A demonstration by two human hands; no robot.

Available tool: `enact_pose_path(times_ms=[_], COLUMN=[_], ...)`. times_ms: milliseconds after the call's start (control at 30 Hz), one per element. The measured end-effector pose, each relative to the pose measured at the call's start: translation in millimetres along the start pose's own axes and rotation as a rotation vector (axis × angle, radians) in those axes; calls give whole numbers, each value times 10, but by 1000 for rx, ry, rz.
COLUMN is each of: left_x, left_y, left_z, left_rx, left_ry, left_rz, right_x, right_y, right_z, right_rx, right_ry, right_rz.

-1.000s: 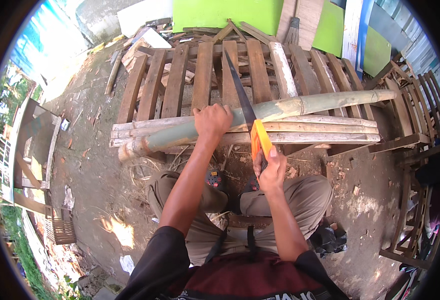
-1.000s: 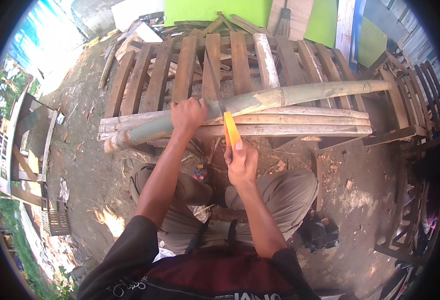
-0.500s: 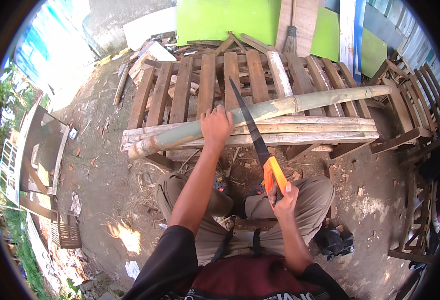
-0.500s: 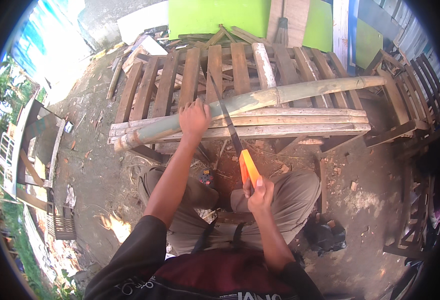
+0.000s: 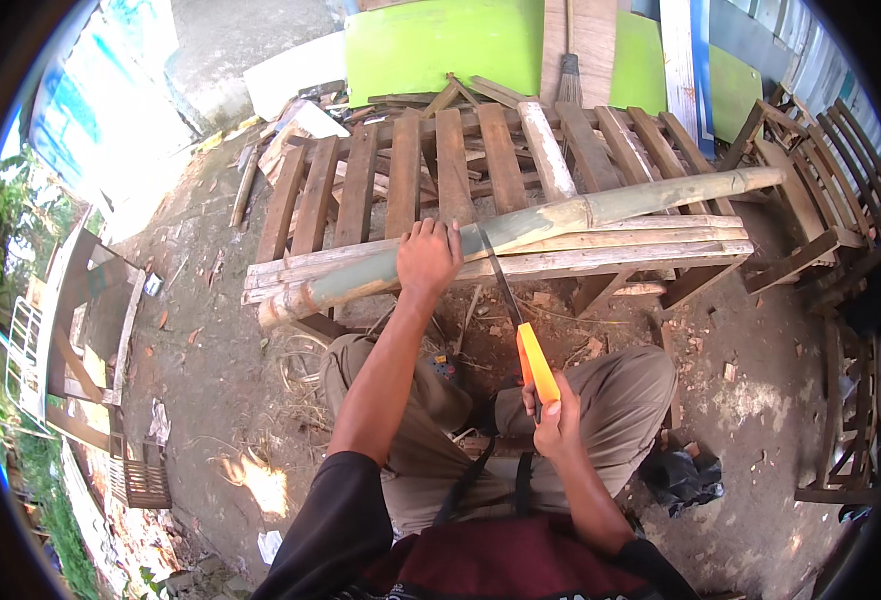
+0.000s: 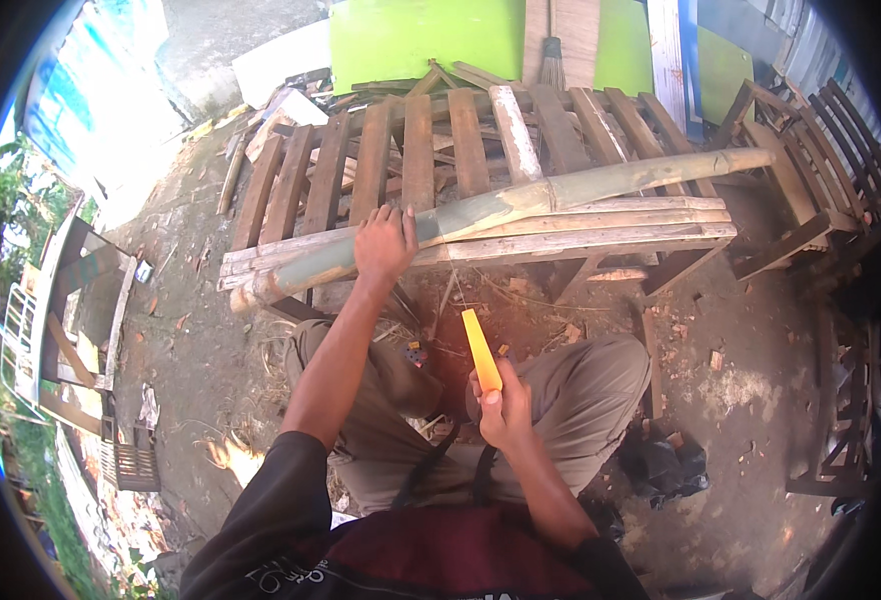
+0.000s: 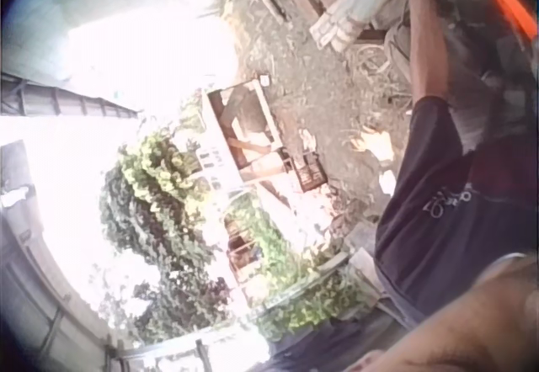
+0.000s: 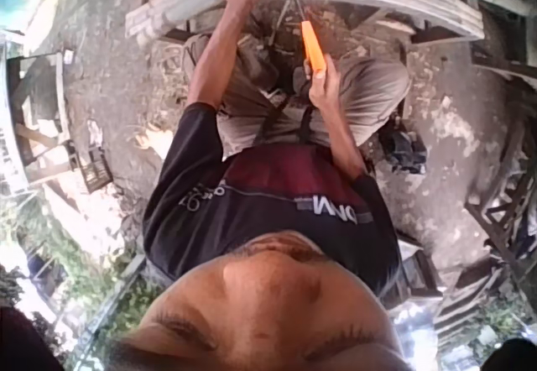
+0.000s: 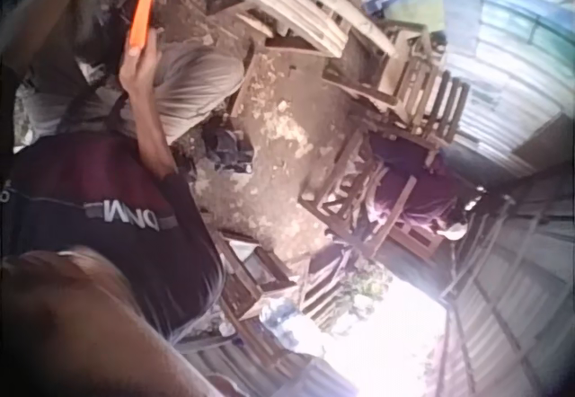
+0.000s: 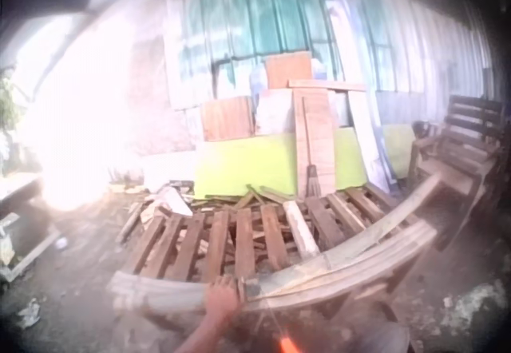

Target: The person sits on the ground and uses a hand saw to cut a long bamboo pole resting on a wooden pallet. They hold the pole steady with one hand and saw with the other, gradually deepening the cut along the pole's length.

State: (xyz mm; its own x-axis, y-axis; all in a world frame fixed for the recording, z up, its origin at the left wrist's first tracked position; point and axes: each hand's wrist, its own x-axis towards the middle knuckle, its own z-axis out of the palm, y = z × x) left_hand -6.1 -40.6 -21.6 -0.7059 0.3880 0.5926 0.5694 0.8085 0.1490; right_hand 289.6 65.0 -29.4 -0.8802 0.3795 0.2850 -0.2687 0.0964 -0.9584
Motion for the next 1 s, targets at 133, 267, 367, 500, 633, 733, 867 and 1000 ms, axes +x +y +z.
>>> enact_pose_path(times_ms=[133,267,367,500,633,733,867,1000], left_x=[-27,-29,-2,-38,-132,-156,-193,-272], left_y=[-8,-2,8,80,46,65,42,-25], left_z=[-4,-10,-22,-44,-84,-131,-224,-379], left_rx=[-34,-58,-46,-13,-15,-47,-88,-16], left_ry=[49,81,21,-21,-40,-71,-137,-212], left_rz=[39,48,16,21,55,53,108,255], right_x=[-168,-182,-152,-102,-119,-83,-165,-212], right_y=[102,103,39,-44,-348,-450,-221,-68], right_z=[142,184,190,190,227,130,83,31], right_rx=[16,3,-49,24,26,-19,23,39], right_ry=[35,60,68,80,64,64,93,106], right_rz=[-44,1,7,33,82,119,18,-19])
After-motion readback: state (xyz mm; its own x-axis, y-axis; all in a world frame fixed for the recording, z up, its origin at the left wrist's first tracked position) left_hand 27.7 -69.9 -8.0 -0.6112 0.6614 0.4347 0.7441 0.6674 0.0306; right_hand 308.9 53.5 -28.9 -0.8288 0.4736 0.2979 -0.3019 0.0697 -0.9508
